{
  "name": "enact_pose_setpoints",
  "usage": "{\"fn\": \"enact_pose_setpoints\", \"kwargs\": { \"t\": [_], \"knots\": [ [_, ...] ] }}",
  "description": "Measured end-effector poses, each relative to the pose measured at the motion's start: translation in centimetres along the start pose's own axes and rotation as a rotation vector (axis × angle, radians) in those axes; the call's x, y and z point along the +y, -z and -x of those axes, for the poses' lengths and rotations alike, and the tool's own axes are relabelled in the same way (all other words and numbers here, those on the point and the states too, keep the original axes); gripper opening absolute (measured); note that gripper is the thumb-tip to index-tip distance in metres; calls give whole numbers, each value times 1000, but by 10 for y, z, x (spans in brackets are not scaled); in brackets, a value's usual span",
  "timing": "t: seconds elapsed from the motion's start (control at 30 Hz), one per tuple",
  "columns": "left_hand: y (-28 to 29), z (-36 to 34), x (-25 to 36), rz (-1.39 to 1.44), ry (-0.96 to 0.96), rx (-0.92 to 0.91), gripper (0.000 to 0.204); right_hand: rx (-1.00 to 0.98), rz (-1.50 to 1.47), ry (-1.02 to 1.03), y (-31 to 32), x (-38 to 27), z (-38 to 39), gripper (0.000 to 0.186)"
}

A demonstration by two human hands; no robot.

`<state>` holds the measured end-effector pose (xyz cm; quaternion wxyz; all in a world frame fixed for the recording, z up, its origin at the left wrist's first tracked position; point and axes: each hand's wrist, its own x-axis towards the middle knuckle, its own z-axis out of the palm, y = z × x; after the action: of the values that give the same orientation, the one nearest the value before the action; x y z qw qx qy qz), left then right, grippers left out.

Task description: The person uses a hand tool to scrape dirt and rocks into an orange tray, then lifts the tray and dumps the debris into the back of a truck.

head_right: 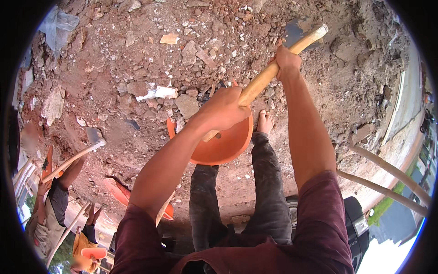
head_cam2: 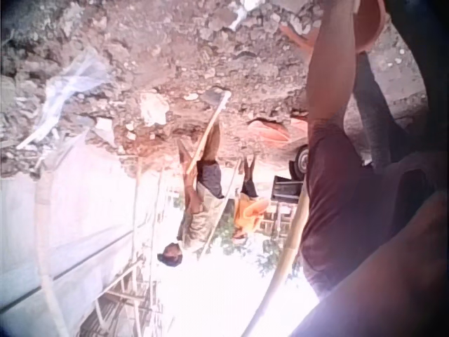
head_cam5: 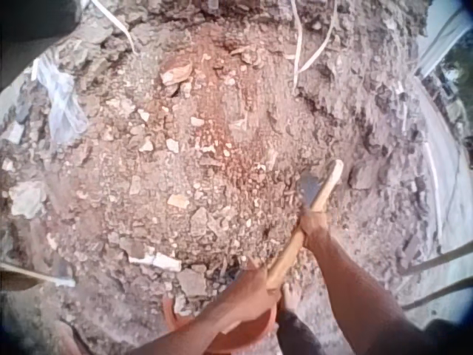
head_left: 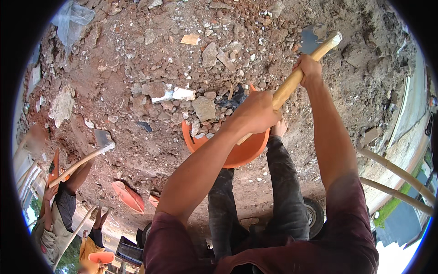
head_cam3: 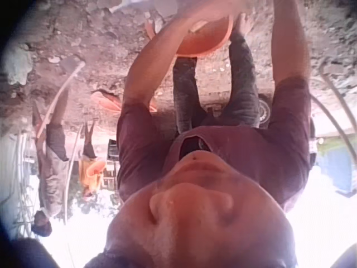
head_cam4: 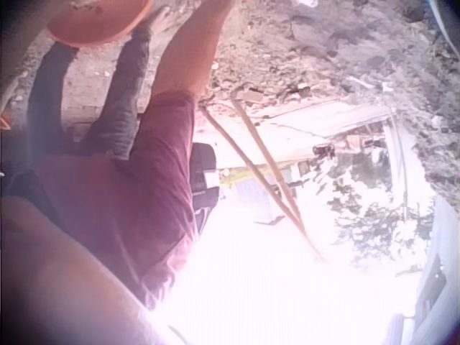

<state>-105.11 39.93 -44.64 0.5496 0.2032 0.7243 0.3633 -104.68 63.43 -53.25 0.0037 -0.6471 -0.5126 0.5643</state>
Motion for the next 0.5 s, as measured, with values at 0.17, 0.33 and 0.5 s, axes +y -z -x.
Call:
{"fn": "enact_pose_setpoints", "kwargs": {
  "t": [0.17,0.33,0.5],
  "knots": [
    [32,120,-37,14,170,109,32,-104,-111,-87,-77,58,98,8],
    [3,206,-47,40,311,189,33,-245,-78,-83,-84,77,189,9],
    [-77,290,-71,109,471,129,37,-404,-150,-165,-37,151,257,17]
  ]
}}
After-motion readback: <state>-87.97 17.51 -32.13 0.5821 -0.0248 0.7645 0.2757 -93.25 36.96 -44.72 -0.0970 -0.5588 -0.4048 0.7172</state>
